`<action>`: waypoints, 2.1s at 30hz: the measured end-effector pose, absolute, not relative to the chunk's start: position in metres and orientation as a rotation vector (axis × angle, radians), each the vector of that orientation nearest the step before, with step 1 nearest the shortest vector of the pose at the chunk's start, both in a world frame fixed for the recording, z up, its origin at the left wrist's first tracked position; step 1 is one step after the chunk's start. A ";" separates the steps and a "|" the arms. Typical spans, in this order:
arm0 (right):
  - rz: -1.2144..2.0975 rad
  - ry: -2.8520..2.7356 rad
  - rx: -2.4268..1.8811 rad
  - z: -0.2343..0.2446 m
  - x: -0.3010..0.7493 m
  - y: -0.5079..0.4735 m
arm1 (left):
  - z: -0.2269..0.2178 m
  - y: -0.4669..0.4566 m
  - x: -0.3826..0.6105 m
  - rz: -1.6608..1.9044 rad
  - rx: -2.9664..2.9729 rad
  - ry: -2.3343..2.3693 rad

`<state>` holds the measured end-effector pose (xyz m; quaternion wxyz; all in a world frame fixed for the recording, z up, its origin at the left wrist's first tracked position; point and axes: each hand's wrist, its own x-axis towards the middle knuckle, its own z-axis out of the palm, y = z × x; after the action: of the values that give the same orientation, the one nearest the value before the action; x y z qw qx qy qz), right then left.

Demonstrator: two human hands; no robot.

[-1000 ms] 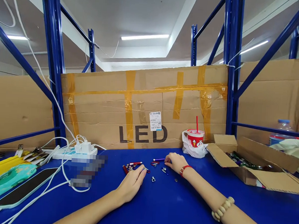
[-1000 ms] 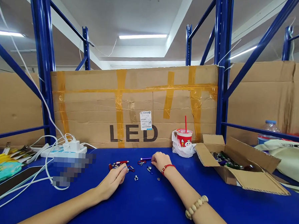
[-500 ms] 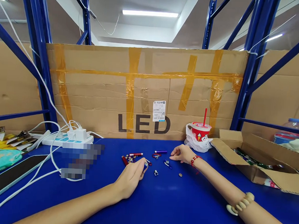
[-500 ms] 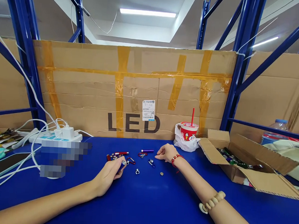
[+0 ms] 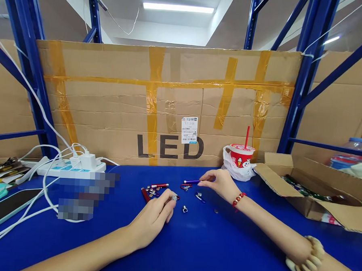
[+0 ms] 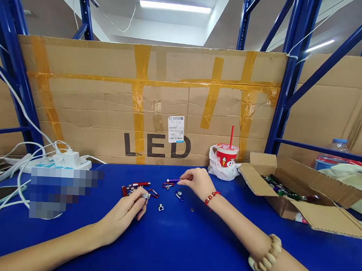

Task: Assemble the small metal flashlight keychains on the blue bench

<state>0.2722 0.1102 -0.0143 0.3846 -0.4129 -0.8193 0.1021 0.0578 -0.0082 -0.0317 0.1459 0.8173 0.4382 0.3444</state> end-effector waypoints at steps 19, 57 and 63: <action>0.315 -2.140 -0.311 -0.016 0.241 0.039 | -0.033 -0.003 0.057 0.965 2.404 1.240; 0.394 -2.529 -1.259 -0.010 0.276 0.074 | -0.033 -0.003 0.057 1.222 2.302 1.307; 0.054 -2.559 -1.171 -0.012 0.265 0.065 | -0.034 -0.005 0.056 1.237 2.298 1.267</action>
<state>0.2649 0.0646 -0.0124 0.1626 -0.4103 -0.8971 0.0191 0.0564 -0.0045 -0.0340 0.1198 0.7865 0.4337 0.4231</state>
